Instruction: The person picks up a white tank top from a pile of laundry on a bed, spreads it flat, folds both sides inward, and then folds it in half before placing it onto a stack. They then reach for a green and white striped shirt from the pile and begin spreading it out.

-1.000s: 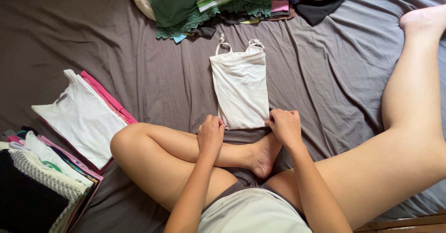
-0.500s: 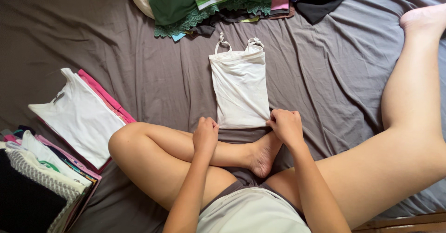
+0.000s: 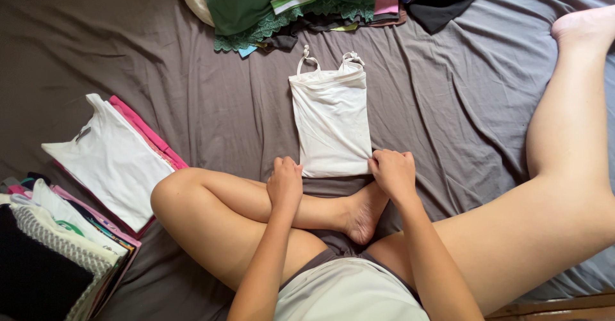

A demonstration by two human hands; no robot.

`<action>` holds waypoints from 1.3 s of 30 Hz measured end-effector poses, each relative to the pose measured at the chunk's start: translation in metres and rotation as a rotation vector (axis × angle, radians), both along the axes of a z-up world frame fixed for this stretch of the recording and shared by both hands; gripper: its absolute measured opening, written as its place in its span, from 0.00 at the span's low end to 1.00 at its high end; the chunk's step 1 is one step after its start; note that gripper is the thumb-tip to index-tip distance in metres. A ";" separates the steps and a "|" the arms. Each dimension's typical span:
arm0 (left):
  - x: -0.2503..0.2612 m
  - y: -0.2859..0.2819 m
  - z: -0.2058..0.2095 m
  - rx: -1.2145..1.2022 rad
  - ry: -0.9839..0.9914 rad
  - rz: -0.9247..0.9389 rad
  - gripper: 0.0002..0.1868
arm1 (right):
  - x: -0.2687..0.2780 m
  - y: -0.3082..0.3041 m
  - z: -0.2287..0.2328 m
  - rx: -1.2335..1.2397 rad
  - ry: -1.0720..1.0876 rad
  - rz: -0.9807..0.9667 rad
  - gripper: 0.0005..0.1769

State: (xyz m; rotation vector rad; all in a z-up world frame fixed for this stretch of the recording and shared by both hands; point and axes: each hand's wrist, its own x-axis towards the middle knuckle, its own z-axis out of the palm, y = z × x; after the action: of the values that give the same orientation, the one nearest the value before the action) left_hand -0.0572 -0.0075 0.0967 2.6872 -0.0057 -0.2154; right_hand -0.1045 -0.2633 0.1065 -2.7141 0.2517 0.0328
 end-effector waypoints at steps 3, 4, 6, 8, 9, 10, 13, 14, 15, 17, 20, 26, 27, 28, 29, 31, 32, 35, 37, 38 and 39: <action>-0.001 -0.001 0.002 0.027 -0.033 -0.003 0.13 | 0.004 -0.004 -0.002 0.040 0.018 -0.024 0.14; -0.001 -0.002 0.006 0.011 -0.018 0.001 0.13 | 0.008 -0.007 -0.004 0.087 0.022 -0.044 0.16; 0.000 -0.005 0.013 -0.007 0.006 0.020 0.15 | 0.024 -0.012 -0.008 0.164 -0.035 -0.097 0.18; 0.000 -0.007 0.017 -0.024 0.030 0.032 0.18 | 0.040 -0.016 -0.013 0.241 -0.092 -0.157 0.19; 0.001 -0.008 0.017 -0.022 -0.001 -0.016 0.17 | 0.050 -0.014 -0.016 0.216 -0.061 -0.167 0.20; 0.001 -0.008 0.015 -0.020 -0.032 -0.064 0.17 | 0.057 -0.013 -0.018 0.191 -0.030 -0.178 0.20; -0.001 -0.003 0.006 0.001 -0.081 -0.056 0.14 | 0.071 -0.013 -0.027 0.227 -0.069 -0.168 0.18; -0.001 -0.002 0.003 0.003 -0.081 -0.056 0.14 | 0.071 -0.013 -0.030 0.229 -0.069 -0.168 0.18; -0.002 -0.002 0.001 0.035 -0.065 -0.032 0.14 | 0.071 -0.013 -0.032 0.264 -0.091 -0.218 0.17; -0.002 -0.002 -0.002 0.069 -0.047 -0.008 0.15 | 0.067 -0.011 -0.035 0.300 -0.110 -0.268 0.17; -0.001 -0.003 0.000 0.121 -0.004 0.010 0.16 | 0.062 -0.008 -0.033 0.264 -0.178 -0.250 0.16; -0.001 -0.012 0.027 0.119 0.035 0.046 0.14 | 0.052 -0.005 -0.009 0.194 -0.138 -0.275 0.13; -0.001 -0.016 0.032 0.111 -0.103 0.036 0.12 | 0.051 -0.002 -0.005 0.160 -0.218 -0.276 0.10; 0.000 -0.021 0.034 0.102 -0.241 0.025 0.11 | 0.052 0.003 -0.002 0.126 -0.298 -0.276 0.08; 0.002 -0.028 0.034 0.005 -0.268 -0.034 0.11 | 0.055 0.007 -0.002 0.125 -0.296 -0.278 0.08; 0.003 -0.050 0.021 -0.186 -0.305 -0.173 0.14 | 0.062 0.015 -0.009 0.178 -0.464 -0.137 0.14; 0.002 -0.063 0.009 -0.280 -0.315 -0.253 0.17 | 0.066 0.023 -0.015 0.199 -0.484 -0.068 0.18; 0.020 -0.096 -0.035 -0.206 -0.326 -0.288 0.27 | 0.081 0.041 -0.035 0.251 -0.470 0.153 0.25; 0.037 -0.086 -0.056 -0.055 -0.367 -0.319 0.28 | 0.088 0.044 -0.045 0.281 -0.428 0.298 0.27; 0.044 -0.081 -0.060 0.102 -0.405 -0.346 0.30 | 0.092 0.044 -0.047 0.033 -0.391 0.358 0.31; 0.046 -0.075 -0.060 0.100 -0.405 -0.349 0.30 | 0.096 0.044 -0.048 -0.212 -0.351 0.414 0.35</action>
State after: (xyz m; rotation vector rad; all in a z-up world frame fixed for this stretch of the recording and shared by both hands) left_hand -0.0112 -0.0827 0.0366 2.7639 -0.6024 0.2335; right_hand -0.0089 -0.2191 0.0585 -2.8677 -0.4314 -0.3666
